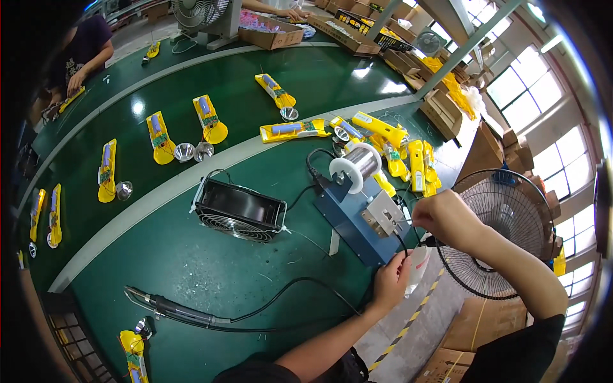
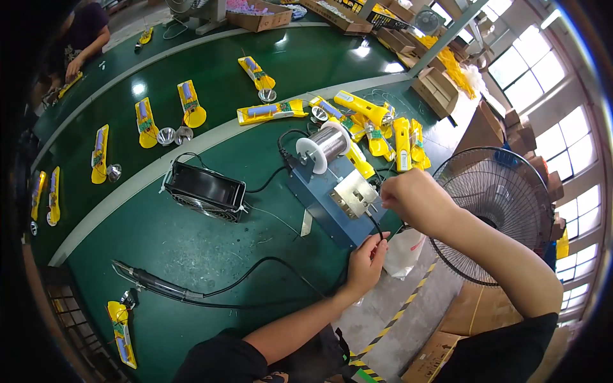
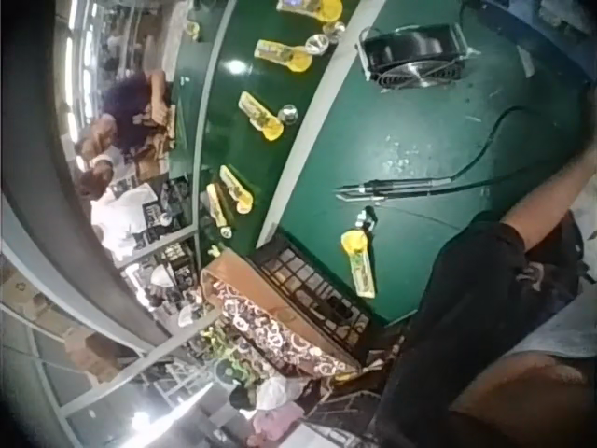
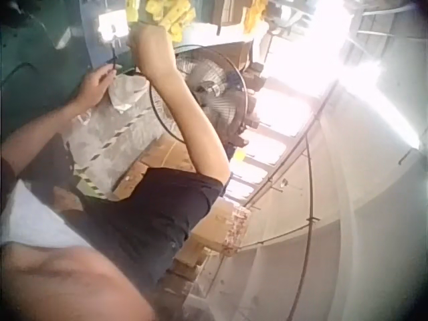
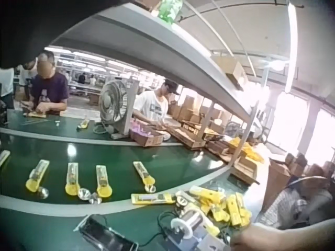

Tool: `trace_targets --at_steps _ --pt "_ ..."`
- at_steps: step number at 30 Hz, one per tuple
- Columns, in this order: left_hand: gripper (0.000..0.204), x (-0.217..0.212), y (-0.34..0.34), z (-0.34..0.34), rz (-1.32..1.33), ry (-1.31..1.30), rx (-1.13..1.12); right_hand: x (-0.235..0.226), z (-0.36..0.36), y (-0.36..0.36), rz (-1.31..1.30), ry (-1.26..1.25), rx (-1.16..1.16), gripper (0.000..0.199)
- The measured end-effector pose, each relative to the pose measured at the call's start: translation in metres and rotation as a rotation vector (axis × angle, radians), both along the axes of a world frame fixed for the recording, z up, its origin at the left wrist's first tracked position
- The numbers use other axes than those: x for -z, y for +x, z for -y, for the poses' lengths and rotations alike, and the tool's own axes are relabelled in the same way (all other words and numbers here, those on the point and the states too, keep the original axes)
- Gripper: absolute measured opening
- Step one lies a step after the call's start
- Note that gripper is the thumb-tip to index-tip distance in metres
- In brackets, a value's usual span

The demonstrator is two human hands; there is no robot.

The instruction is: The person assembles flashlights by taking flashlight components from a conveyor belt, soldering wires to the circuit boards using a soldering iron and solder wire, and placing the assembled units back onto the conveyor belt.

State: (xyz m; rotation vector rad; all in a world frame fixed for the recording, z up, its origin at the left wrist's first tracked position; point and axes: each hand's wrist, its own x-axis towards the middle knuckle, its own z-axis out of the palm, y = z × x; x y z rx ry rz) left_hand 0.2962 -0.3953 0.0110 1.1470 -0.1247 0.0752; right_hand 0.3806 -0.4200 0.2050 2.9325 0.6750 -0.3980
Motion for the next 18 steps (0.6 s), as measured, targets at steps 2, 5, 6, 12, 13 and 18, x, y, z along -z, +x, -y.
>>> trace_targets --at_steps 2,5,6,12,13,18 --pt "0.020 0.0007 0.0001 0.0009 -0.005 0.004 0.025 -0.0002 -0.0043 -0.0021 0.018 -0.047 -0.085 0.007" --pt "0.020 0.0019 -0.0003 0.0016 -0.036 0.005 0.077 -0.0008 -0.0078 -0.0060 0.024 -0.166 -0.160 0.010" --pt "0.020 0.0030 0.0005 0.0017 -0.025 -0.005 0.038 -0.0002 -0.0082 -0.0065 0.018 -0.247 -0.165 0.012" --pt "0.020 0.0030 -0.0003 0.0008 -0.048 0.040 0.074 0.0013 -0.0088 -0.0051 0.064 -0.255 -0.174 0.006" --pt "0.020 0.0031 0.0004 0.0008 -0.037 0.031 0.059 0.0021 -0.0093 -0.0038 0.090 -0.196 -0.222 0.006" --pt "0.020 0.0008 0.0002 -0.0003 -0.038 0.027 0.048 -0.0005 -0.0122 -0.0042 0.018 -0.284 -0.179 0.014"
